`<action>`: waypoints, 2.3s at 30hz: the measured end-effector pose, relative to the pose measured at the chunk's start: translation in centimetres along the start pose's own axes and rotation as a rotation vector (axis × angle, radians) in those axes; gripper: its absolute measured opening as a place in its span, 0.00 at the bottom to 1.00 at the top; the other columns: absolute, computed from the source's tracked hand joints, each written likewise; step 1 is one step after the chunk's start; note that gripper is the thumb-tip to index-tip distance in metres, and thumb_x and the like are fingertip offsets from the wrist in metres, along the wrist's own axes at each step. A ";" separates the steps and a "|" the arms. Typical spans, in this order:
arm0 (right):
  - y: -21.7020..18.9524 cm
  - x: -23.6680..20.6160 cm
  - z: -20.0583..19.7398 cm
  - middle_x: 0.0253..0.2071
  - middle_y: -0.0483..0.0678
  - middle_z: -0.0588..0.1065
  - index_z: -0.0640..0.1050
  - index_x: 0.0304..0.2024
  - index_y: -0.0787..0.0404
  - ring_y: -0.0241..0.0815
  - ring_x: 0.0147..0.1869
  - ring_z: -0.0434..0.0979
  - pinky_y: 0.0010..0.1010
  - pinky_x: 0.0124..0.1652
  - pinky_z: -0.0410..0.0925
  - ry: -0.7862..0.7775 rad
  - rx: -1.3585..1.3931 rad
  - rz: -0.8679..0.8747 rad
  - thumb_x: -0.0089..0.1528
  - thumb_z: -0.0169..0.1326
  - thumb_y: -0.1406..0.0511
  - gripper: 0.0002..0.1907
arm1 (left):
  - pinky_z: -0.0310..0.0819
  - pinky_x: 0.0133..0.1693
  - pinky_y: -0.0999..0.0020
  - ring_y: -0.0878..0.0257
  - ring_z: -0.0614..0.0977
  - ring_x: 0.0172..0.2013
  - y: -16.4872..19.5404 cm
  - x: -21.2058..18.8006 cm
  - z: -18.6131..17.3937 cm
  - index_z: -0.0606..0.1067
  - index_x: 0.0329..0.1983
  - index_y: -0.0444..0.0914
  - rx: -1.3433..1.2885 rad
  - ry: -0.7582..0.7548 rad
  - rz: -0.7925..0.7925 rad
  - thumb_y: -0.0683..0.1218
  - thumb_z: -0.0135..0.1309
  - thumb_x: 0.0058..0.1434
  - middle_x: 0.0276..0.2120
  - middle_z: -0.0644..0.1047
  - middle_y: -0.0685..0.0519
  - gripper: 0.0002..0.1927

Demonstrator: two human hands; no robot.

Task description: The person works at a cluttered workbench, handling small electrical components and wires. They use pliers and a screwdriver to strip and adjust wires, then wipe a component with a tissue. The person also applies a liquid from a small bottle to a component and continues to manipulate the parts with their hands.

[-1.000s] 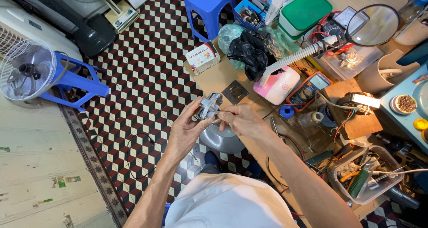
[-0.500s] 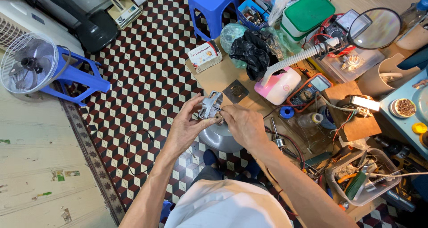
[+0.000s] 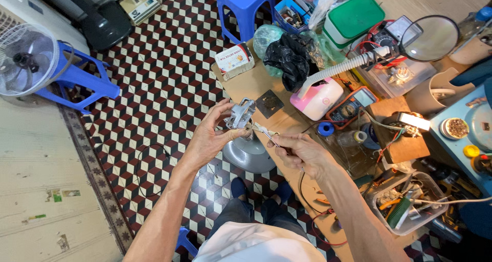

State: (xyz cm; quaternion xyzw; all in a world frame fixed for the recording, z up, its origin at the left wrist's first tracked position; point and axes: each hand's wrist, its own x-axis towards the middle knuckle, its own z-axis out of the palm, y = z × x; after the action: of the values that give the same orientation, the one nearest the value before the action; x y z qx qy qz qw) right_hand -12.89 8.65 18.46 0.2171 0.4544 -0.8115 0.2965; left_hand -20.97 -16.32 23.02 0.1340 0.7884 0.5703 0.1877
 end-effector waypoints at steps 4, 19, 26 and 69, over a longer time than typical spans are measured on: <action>1.8 -3.5 -0.4 0.19 0.41 0.68 0.81 0.39 0.68 0.28 0.14 0.54 0.23 0.15 0.47 0.056 0.046 -0.077 0.65 0.57 0.59 0.15 | 0.81 0.53 0.65 0.61 0.74 0.63 0.2 -0.4 -0.4 0.70 0.65 0.39 -0.038 -0.061 0.063 0.46 0.67 0.54 0.73 0.61 0.48 0.35; 15.8 -15.5 4.2 0.23 0.41 0.71 0.82 0.39 0.67 0.27 0.19 0.58 0.21 0.18 0.50 0.934 0.135 -0.556 0.67 0.54 0.62 0.13 | 0.79 0.64 0.60 0.57 0.79 0.62 2.0 -10.7 -0.1 0.69 0.68 0.35 0.041 0.208 0.457 0.41 0.57 0.70 0.68 0.70 0.44 0.24; 20.6 -19.4 8.8 0.33 0.47 0.76 0.81 0.47 0.63 0.39 0.32 0.76 0.30 0.32 0.68 1.709 -1.079 -0.776 0.69 0.58 0.66 0.07 | 0.81 0.44 0.69 0.61 0.86 0.42 -1.0 -15.0 8.7 0.77 0.55 0.39 0.070 -0.423 0.290 0.45 0.61 0.61 0.52 0.81 0.50 0.19; 19.0 -28.6 -13.4 0.27 0.49 0.75 0.83 0.47 0.65 0.39 0.26 0.72 0.32 0.27 0.64 1.608 -0.668 -0.469 0.67 0.56 0.65 0.11 | 0.77 0.37 0.73 0.70 0.82 0.37 -11.0 -3.6 37.5 0.80 0.48 0.37 -0.147 -0.485 -0.283 0.52 0.54 0.62 0.37 0.82 0.54 0.18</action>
State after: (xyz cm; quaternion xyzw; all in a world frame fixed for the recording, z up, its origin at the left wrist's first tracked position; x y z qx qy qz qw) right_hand 21.98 20.57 18.10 0.5236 0.7692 -0.2800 -0.2363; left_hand -0.87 10.56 2.58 0.1413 0.6880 0.5451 0.4577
